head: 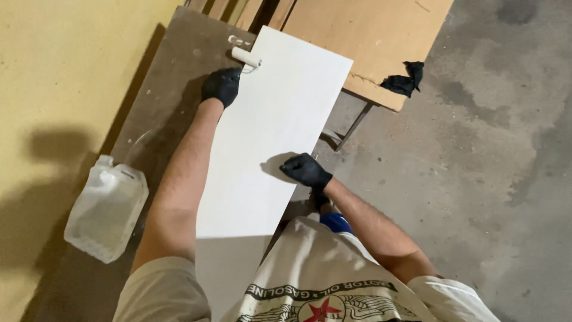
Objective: Applying paint or primer to a long wooden board using a small paint roller
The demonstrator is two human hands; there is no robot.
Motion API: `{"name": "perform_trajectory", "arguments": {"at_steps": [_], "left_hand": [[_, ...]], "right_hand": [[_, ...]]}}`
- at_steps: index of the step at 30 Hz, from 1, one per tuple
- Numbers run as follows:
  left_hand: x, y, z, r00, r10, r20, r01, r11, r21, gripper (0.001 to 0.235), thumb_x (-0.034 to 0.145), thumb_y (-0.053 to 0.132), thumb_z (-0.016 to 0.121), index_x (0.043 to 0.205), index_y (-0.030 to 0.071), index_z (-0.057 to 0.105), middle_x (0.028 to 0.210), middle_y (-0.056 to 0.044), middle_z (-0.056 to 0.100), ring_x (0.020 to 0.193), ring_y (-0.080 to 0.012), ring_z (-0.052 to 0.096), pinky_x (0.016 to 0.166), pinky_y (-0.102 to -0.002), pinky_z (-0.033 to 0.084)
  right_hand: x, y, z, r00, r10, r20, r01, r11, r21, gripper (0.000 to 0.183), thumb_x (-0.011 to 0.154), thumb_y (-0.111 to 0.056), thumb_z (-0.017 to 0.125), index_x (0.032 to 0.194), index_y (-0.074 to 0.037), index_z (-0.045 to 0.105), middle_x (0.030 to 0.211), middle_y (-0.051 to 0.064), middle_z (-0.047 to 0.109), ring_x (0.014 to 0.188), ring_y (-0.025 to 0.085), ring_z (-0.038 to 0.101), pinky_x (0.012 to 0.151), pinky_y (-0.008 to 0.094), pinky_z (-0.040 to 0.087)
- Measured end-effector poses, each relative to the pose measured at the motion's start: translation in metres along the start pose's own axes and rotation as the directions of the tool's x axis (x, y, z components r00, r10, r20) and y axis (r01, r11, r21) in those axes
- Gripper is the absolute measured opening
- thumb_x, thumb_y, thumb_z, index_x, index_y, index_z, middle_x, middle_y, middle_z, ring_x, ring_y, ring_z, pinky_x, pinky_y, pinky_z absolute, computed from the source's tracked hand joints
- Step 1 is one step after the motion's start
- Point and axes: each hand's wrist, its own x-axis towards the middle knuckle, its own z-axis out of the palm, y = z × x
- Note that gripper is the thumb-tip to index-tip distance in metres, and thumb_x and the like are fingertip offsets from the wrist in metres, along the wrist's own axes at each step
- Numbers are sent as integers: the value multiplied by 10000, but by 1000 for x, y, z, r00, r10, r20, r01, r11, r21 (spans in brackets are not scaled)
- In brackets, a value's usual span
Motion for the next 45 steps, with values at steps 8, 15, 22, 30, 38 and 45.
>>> {"name": "perform_trajectory", "arguments": {"at_steps": [8,15,22,30,38,45], "left_hand": [[-277,-29,14,962,-271,47,272,962,-32,352,1070,521,429,1338,400,623,1045,-119,753,1013,-362,737,917,-490,592],[-518,-31,8,934,-156,-321,224,956,188,215,986,386,623,1171,426,726,781,-46,645,706,-264,714,564,-410,597],[-503,-36,17,941,-122,-314,198,955,221,316,979,403,589,1282,458,662,798,-29,630,781,-236,711,664,-369,609],[-243,107,5,784,-335,-522,145,917,-372,507,1037,265,590,1526,339,482,952,-93,736,785,-351,736,648,-483,622],[-156,262,-11,858,-345,-380,-120,586,-801,831,982,62,564,1683,148,125,1266,-167,695,1054,-362,723,856,-477,631],[-174,257,33,861,56,-505,-358,774,-523,579,898,115,642,1471,78,566,884,-52,672,734,-228,676,657,-379,577]], "right_hand": [[0,4,-11,990,133,-47,-138,983,-125,166,918,-240,765,862,-86,791,694,50,709,687,140,650,705,293,506],[2,6,-20,991,119,-57,-125,986,-114,220,996,-212,714,791,-134,737,653,-24,644,660,68,566,680,218,462],[0,-3,-12,994,61,-89,-57,997,56,169,987,-127,713,827,-74,731,650,31,617,621,94,554,639,220,469],[-14,-111,49,961,128,-245,-80,977,198,321,1059,-322,600,1226,-79,726,995,168,768,879,247,751,820,361,605],[31,-113,-59,830,217,-514,22,908,419,283,1019,-257,658,1228,-69,688,931,99,753,863,194,756,810,309,601],[47,-85,-236,719,-671,180,15,-244,-970,213,1000,-241,619,1175,-171,719,921,6,716,885,171,703,688,295,584]]}}
